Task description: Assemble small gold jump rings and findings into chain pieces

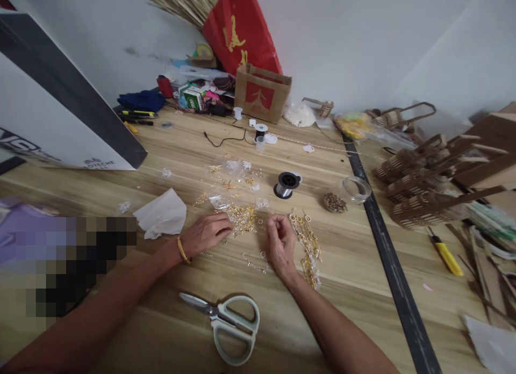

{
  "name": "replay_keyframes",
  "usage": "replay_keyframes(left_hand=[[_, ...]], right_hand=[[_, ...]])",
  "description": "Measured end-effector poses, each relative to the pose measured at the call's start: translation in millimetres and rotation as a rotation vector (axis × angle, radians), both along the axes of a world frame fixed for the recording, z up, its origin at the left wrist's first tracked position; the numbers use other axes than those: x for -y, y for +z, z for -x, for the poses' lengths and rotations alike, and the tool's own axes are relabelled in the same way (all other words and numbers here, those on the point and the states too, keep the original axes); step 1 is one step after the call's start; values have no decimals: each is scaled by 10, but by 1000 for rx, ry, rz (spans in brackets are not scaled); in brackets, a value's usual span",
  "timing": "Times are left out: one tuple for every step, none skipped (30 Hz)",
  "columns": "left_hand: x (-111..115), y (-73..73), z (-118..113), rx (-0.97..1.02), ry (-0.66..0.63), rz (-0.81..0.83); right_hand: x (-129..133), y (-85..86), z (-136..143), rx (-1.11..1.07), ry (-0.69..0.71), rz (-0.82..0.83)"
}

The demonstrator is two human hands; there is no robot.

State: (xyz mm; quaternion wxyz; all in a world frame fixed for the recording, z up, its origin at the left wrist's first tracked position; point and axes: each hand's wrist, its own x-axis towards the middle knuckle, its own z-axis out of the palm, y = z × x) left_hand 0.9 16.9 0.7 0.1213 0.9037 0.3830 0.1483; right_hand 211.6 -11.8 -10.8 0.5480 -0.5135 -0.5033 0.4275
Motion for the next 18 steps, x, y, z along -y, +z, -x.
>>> replay_keyframes(left_hand=[[-1, -1, 0, -1, 2, -1], [-1, -3, 1, 2, 1, -1], [-2, -5, 1, 8, -3, -1], [-3, -8, 2, 15, -5, 0], [-4, -10, 3, 21, -6, 2], [-5, -13, 3, 25, -8, 4], [-6, -14, 2, 27, -8, 6], [-7, -14, 1, 26, -8, 6], [-8, -12, 0, 24, -7, 6], [-7, -10, -2, 23, -6, 7], [-7, -7, -4, 22, -3, 8], [-5, -4, -5, 24, 1, 10], [-4, -1, -6, 30, 5, 14], [-2, 2, -6, 40, 7, 18], [0, 6, -5, 51, 6, 21], [2, 9, -5, 63, 5, 22], [4, 13, -5, 73, 4, 22], [8, 19, -7, 80, 4, 18]], right_hand=[[0, 1, 1, -19, -4, -11], [0, 1, 3, -43, -11, -23], [0, 2, 5, -65, -21, -32], [-1, 3, 7, -78, -24, -31], [-3, 5, 9, -87, -27, -25], [-6, 7, 11, -95, -29, -17], [-9, 9, 12, -102, -30, -9], [-12, 10, 13, -107, -31, -4], [-14, 12, 12, -110, -32, -3], [-14, 14, 12, -104, -31, -5], [-10, 15, 11, -87, -32, -12], [-1, 16, 10, -53, -30, -23], [13, 16, 11, -2, -27, -39], [32, 15, 12, 64, -15, -64], [54, 12, 15, 143, 15, -96], [79, 7, 20, 223, 61, -141], [103, 0, 25, 308, 150, -193], [125, -10, 30, 395, 258, -254]])
